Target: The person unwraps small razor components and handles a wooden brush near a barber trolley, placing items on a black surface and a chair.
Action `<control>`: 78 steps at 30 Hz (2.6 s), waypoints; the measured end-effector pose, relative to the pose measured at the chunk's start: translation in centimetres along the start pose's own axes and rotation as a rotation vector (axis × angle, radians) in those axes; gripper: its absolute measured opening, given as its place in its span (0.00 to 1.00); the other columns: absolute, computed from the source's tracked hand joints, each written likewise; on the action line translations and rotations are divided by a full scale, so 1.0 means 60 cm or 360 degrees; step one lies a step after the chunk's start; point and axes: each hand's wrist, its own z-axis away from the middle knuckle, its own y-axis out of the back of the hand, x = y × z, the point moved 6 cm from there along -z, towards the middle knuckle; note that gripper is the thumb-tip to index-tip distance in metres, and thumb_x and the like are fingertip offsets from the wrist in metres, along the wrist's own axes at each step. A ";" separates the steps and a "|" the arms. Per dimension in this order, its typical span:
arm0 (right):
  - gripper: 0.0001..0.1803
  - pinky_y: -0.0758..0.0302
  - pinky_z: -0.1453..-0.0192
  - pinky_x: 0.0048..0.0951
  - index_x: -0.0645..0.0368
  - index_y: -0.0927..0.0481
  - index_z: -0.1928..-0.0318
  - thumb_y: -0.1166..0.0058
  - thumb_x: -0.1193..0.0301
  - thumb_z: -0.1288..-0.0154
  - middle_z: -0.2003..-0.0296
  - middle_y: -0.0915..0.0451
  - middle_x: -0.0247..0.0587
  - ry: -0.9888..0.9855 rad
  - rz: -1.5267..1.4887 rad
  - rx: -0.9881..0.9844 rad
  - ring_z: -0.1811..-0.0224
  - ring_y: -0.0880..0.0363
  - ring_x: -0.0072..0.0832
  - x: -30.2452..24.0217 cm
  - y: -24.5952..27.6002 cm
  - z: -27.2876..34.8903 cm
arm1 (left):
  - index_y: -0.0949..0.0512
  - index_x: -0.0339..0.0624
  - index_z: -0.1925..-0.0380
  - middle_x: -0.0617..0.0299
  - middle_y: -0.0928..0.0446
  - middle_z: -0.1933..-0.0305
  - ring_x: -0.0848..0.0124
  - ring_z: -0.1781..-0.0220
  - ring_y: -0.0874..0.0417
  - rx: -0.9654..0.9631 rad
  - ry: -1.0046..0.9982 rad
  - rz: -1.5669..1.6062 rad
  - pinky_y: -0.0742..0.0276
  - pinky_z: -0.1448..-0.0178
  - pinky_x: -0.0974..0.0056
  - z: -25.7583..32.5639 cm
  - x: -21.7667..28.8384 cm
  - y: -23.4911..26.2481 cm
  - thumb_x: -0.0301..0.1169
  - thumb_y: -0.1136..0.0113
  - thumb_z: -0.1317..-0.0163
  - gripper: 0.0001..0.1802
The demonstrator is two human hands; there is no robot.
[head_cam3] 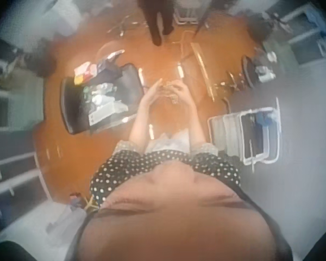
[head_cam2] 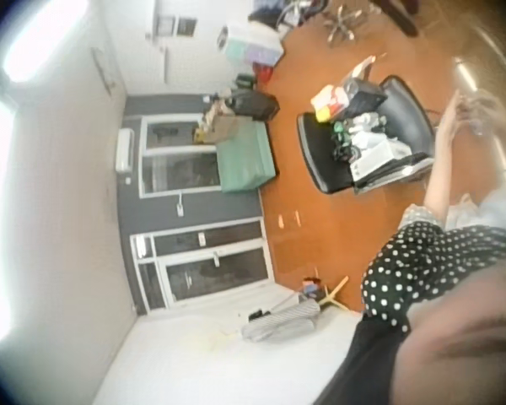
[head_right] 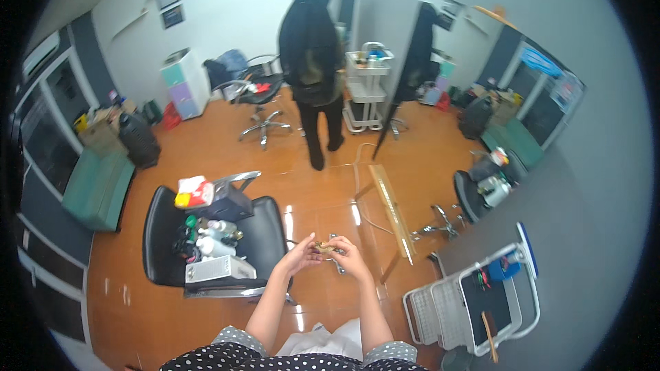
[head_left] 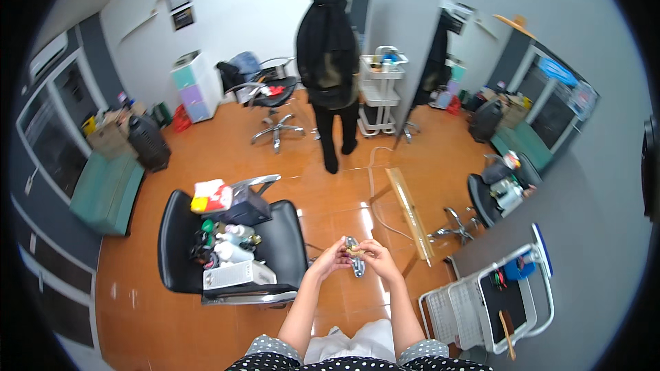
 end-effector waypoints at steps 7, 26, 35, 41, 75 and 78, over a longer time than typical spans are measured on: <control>0.23 0.27 0.51 0.26 0.58 0.27 0.53 0.56 0.88 0.50 0.52 0.32 0.35 0.0113 0.0033 0.0418 0.52 0.29 0.25 -0.027 0.204 0.199 | 0.26 0.39 0.62 0.62 0.25 0.66 0.73 0.63 0.23 -0.0392 0.0101 -0.0557 0.25 0.55 0.69 -0.066 -0.083 -0.254 0.36 0.45 0.41 0.13; 0.25 0.45 0.45 0.61 0.49 0.31 0.47 0.47 0.65 0.48 0.51 0.31 0.38 -0.1545 0.1555 0.1859 0.45 0.37 0.39 0.116 0.605 0.935 | 0.27 0.38 0.69 0.63 0.27 0.71 0.74 0.70 0.24 -0.0578 0.0478 -0.0563 0.21 0.62 0.71 -0.106 -0.547 -0.740 0.28 0.42 0.45 0.06; 0.15 0.37 0.49 0.49 0.59 0.30 0.56 0.54 0.72 0.45 0.62 0.22 0.44 -0.1639 0.1632 0.1560 0.52 0.27 0.38 0.152 0.632 0.989 | 0.27 0.38 0.71 0.64 0.27 0.73 0.76 0.72 0.24 -0.0589 0.0419 -0.0595 0.22 0.64 0.73 -0.099 -0.593 -0.832 0.29 0.42 0.44 0.06; 0.24 0.30 0.49 0.34 0.53 0.34 0.43 0.52 0.65 0.40 0.53 0.25 0.51 -0.1069 0.0814 0.2159 0.53 0.25 0.43 0.004 0.599 0.985 | 0.27 0.41 0.74 0.65 0.26 0.74 0.78 0.72 0.24 -0.0583 0.0228 -0.0539 0.23 0.66 0.74 -0.076 -0.552 -0.875 0.30 0.41 0.44 0.06; 0.23 0.29 0.57 0.24 0.34 0.34 0.42 0.51 0.66 0.38 0.65 0.20 0.44 -0.0079 0.1038 0.2164 0.67 0.24 0.20 -0.239 0.598 0.830 | 0.23 0.38 0.72 0.64 0.24 0.74 0.76 0.71 0.23 -0.1049 0.0070 -0.0455 0.24 0.64 0.72 -0.129 -0.374 -1.030 0.29 0.40 0.47 0.06; 0.24 0.29 0.57 0.27 0.33 0.36 0.41 0.51 0.66 0.38 0.66 0.21 0.45 -0.0639 0.1078 0.2505 0.67 0.23 0.26 -0.247 0.608 0.845 | 0.23 0.38 0.72 0.64 0.24 0.74 0.77 0.72 0.23 -0.1066 0.0120 -0.0516 0.24 0.65 0.74 -0.127 -0.361 -1.030 0.29 0.41 0.46 0.06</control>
